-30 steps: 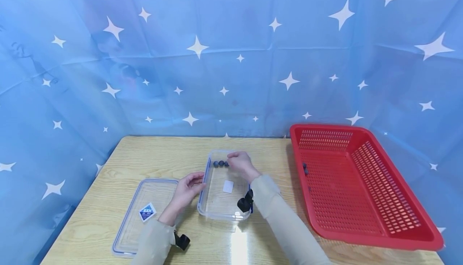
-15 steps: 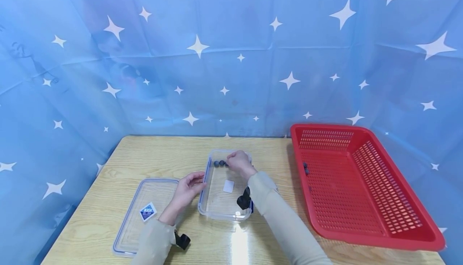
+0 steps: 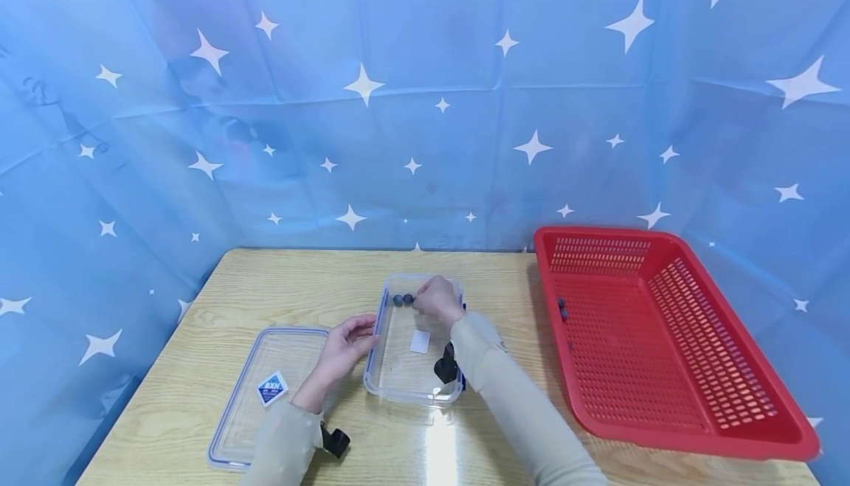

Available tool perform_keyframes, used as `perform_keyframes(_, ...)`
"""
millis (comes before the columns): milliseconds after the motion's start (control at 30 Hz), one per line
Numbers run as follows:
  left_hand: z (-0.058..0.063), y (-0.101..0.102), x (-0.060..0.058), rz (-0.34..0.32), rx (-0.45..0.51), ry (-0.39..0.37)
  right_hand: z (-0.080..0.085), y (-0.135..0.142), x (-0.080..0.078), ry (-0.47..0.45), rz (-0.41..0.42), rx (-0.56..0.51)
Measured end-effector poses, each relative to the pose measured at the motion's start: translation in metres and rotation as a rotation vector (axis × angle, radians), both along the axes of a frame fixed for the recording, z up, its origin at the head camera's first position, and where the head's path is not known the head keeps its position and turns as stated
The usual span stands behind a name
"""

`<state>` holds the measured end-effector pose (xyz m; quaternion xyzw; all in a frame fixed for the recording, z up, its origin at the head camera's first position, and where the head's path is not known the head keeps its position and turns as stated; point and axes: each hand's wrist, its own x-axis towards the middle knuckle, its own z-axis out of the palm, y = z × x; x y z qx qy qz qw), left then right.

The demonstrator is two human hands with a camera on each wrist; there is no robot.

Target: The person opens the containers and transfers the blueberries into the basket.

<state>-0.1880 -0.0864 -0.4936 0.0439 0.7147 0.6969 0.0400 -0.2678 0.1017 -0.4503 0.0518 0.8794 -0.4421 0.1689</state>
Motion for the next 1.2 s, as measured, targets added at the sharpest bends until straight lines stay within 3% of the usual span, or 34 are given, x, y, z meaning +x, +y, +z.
perform_keyframes(267,-0.001,-0.004,0.003,-0.031,0.03,0.137,-0.007,-0.006,-0.002,0.004,0.014,0.021)
perform_keyframes(567,-0.001,0.0,-0.001,0.005,0.009,-0.002,-0.012,-0.012,0.0,0.087,0.003,0.043)
perform_keyframes(700,0.0,0.0,-0.001,0.0,0.03,0.0,-0.015,-0.013,0.001,0.12,0.015,0.044)
perform_keyframes(1200,-0.002,0.0,-0.002,-0.007,0.036,0.022,-0.011,-0.011,0.003,0.095,0.027,0.019)
